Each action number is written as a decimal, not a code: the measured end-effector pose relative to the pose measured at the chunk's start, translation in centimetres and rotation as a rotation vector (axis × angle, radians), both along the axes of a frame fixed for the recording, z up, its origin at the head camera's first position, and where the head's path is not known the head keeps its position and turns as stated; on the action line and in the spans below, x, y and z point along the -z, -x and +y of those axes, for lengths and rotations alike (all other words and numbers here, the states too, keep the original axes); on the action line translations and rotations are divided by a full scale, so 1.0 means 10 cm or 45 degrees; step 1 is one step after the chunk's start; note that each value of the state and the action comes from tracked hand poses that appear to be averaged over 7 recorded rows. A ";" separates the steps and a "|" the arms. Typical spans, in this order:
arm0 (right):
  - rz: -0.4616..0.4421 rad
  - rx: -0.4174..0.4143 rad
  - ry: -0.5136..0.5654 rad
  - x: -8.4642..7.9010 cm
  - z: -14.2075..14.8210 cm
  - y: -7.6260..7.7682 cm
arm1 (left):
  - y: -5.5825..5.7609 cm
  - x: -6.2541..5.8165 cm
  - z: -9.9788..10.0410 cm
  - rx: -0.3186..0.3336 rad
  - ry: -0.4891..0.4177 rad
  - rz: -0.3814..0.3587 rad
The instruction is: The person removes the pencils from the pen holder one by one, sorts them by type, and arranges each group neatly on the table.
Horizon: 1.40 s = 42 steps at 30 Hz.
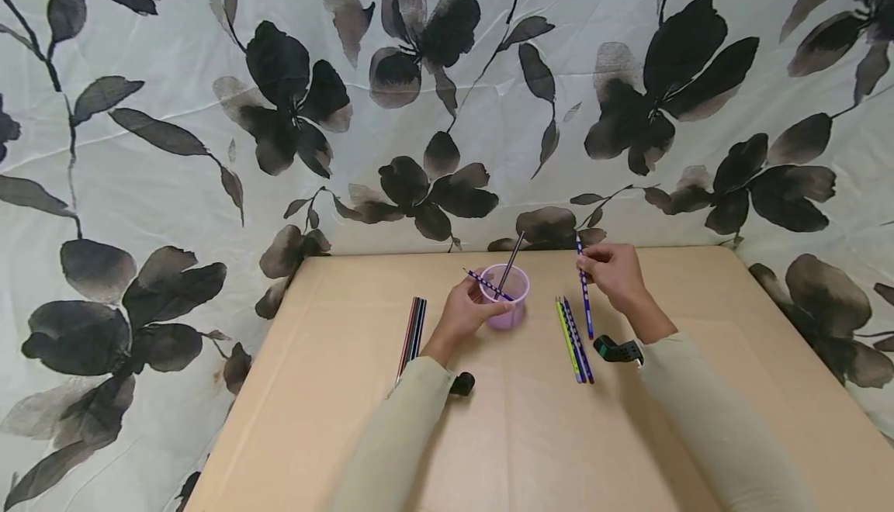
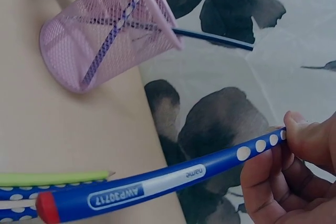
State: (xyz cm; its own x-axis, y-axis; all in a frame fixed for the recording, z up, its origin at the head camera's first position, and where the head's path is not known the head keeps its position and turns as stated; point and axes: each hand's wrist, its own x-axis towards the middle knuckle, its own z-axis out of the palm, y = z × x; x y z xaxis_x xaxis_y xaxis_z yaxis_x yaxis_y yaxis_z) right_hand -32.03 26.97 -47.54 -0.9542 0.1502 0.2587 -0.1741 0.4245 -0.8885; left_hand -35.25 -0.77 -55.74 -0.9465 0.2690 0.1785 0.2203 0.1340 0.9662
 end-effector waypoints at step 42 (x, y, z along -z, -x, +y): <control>-0.433 -0.009 -0.073 0.70 0.20 0.22 | 0.14 -0.05 -0.03 0.037 0.002 -0.033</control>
